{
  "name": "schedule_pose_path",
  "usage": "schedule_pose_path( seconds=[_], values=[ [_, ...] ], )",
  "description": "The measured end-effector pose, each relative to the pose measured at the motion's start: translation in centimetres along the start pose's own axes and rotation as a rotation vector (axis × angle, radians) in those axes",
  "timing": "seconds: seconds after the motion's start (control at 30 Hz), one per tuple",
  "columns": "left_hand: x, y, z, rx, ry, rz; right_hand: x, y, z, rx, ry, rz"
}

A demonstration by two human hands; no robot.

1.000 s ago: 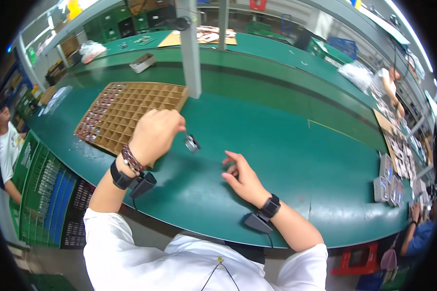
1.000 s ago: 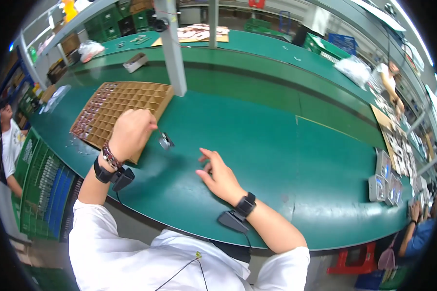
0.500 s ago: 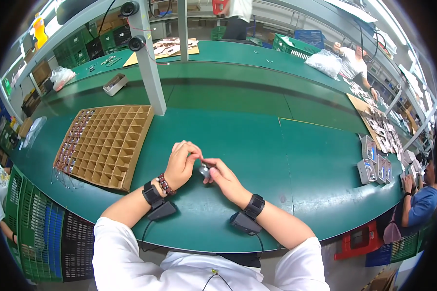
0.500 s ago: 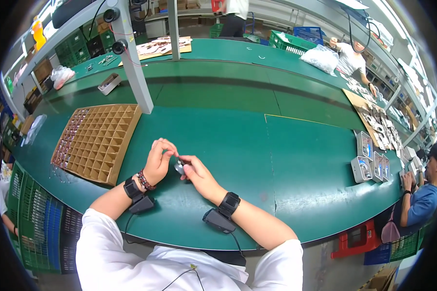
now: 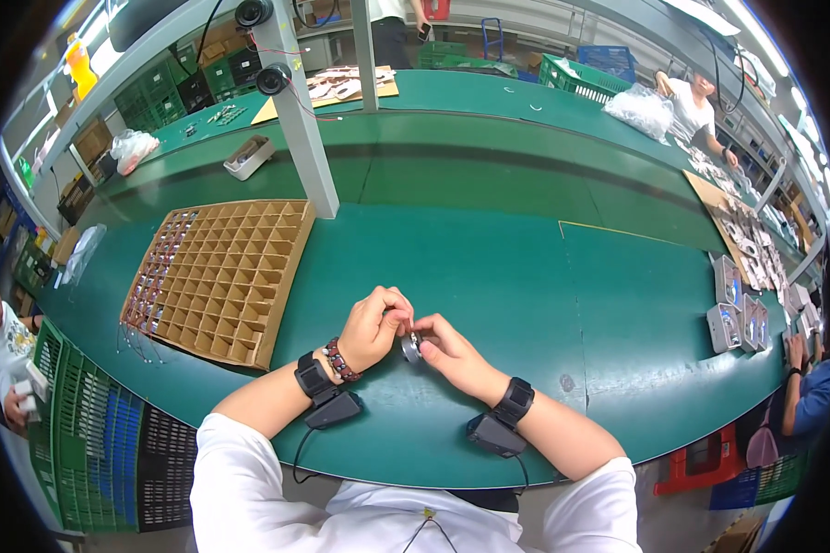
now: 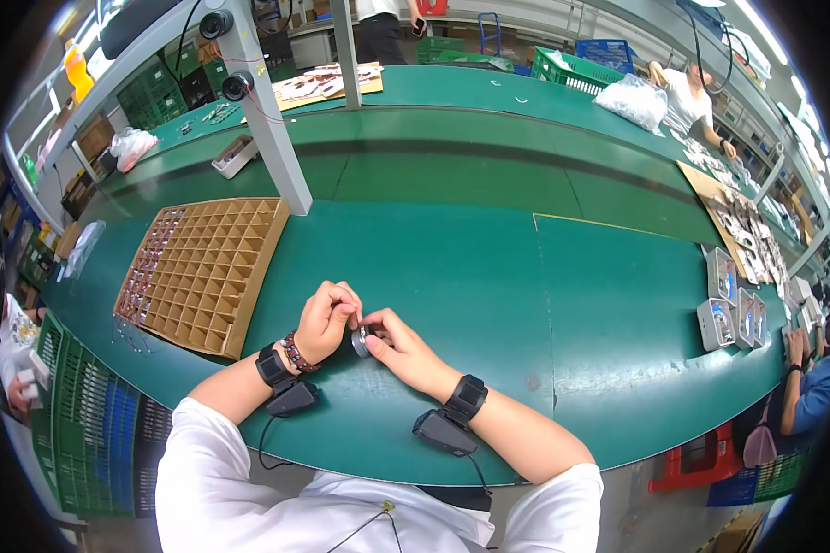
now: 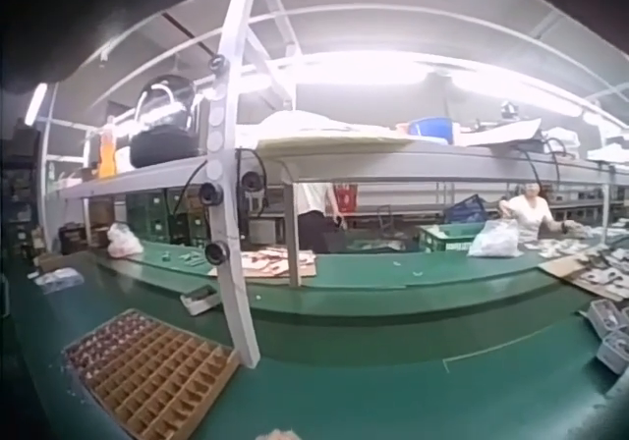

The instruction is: The person picks up a speaker from a tray, fits it into a plastic housing, and plugs its wire into a circuit board before placing the assembly on a conveyor belt. They then repeat the process by picking up another speaker and connecting it to a new assembly.

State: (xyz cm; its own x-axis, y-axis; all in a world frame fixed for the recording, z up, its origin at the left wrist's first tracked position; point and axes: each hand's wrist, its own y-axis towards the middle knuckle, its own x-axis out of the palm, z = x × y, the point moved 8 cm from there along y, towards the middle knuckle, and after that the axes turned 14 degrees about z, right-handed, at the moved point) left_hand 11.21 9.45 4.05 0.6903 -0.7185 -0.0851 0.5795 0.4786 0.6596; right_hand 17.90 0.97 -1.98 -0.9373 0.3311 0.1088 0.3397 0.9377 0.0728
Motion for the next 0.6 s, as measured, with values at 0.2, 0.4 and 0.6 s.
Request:
schedule_pose_path(
  seconds=[0.2, 0.4, 0.6],
  values=[
    [0.3, 0.0, -0.2, 0.022, 0.107, 0.019, -0.4, -0.9, -2.9, -0.384, -0.282, 0.102],
    [0.7, 0.0, -1.6, -0.161, 0.193, -0.009, -0.4, -1.1, -2.8, -0.396, -0.533, 0.152],
    [0.7, -0.7, -3.3, -0.503, -0.134, 0.029, -1.5, -1.0, -2.6, -0.408, -0.576, 0.284]
  ],
)
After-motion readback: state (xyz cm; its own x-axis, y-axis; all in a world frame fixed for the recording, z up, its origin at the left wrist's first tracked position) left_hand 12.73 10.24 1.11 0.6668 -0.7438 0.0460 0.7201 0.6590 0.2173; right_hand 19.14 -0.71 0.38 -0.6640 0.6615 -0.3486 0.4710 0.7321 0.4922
